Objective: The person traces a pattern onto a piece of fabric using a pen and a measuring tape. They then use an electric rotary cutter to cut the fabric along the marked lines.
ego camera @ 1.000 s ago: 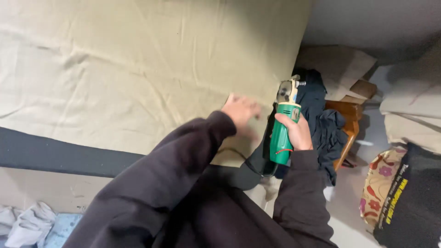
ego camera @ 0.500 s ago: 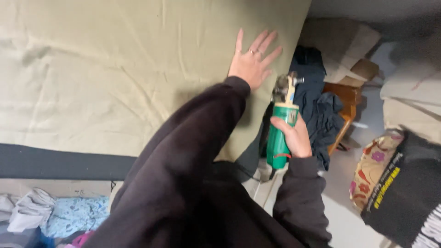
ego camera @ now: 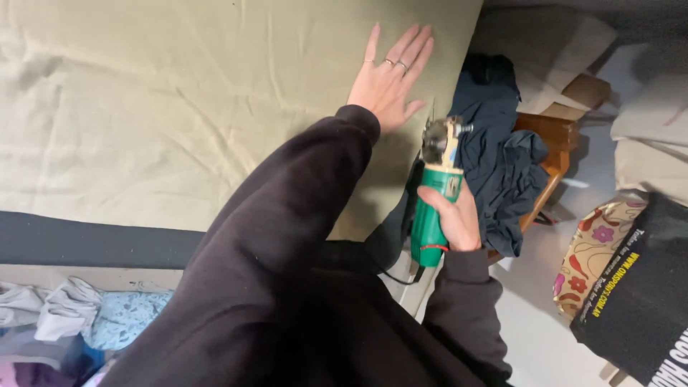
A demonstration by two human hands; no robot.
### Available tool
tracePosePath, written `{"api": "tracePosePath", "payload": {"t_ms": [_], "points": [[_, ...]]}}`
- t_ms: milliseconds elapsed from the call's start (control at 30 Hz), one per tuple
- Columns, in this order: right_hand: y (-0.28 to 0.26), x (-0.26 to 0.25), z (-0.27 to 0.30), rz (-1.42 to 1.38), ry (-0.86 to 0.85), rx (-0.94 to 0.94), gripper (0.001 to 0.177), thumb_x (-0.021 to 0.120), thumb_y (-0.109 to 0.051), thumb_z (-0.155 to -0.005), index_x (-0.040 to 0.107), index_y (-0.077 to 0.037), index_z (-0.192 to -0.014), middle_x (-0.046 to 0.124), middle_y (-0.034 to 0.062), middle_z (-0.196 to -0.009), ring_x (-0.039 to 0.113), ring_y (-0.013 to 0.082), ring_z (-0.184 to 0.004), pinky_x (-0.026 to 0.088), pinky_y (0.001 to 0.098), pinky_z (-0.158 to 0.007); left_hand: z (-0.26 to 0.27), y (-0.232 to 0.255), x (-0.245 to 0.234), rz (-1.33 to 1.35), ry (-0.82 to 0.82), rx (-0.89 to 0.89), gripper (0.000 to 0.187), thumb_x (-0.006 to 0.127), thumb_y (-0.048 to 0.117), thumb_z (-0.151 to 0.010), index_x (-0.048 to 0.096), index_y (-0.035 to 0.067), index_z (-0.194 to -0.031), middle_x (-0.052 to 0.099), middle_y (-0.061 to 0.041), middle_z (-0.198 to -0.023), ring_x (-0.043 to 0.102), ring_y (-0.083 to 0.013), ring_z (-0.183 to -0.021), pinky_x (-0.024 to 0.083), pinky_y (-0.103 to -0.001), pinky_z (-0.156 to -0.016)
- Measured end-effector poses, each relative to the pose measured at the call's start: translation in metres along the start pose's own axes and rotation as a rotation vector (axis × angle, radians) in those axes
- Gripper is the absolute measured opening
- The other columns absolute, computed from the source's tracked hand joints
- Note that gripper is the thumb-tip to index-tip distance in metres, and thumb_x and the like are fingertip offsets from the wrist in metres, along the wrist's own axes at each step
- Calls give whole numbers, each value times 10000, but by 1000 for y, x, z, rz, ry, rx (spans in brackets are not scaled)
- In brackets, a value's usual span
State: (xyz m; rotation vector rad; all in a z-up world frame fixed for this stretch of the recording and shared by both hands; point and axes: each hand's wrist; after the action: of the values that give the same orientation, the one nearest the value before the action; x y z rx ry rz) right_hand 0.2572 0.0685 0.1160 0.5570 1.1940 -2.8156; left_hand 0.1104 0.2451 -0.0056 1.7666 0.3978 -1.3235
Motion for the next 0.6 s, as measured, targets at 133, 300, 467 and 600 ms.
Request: {"api": "tracePosePath", "payload": {"t_ms": [133,300,467,600], "points": [[-15,3,-21,37,33,7,424,753,-185,-817,635,-37,-1197,697,67,-944,670,169,-742,550,313,-677,-5,-3,-5,-35,18,-9,1002,621,615,-932,250,20,-1648,189,-92,-1718,136,-237,-1588,37,-695,-1243],[-31,6,-31,-43,31,71,397,730,-147,-815,607,-32,-1174,670,90,-848,661,223,-600,552,364,-552,-2,-1,1,-21,24,-15,999,617,622,-936,245,24,-1645,171,-89,-1724,116,-230,-1592,35,-698,-1249],[-42,7,-40,-46,26,46,379,724,-141,-842,597,-35,-1183,670,90,-838,670,219,-593,562,359,-543,-2,-2,2,-27,11,-19,1013,605,639,-930,233,28,-1647,160,-95,-1725,107,-238,-1594,29,-700,-1246],[-52,8,-45,-59,22,68,361,716,-147,-849,591,-23,-1163,668,96,-806,669,231,-568,556,362,-521,-3,-1,2,-46,10,-18,1023,599,646,-925,220,34,-1652,154,-87,-1727,99,-233,-1596,31,-698,-1248]]}}
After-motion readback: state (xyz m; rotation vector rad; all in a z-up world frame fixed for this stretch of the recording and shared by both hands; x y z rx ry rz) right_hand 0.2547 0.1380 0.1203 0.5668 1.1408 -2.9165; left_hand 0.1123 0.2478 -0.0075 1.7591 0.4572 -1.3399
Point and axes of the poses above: each hand's wrist, its own z-axis away from the middle knuckle, its own x-axis out of the palm, y = z × x
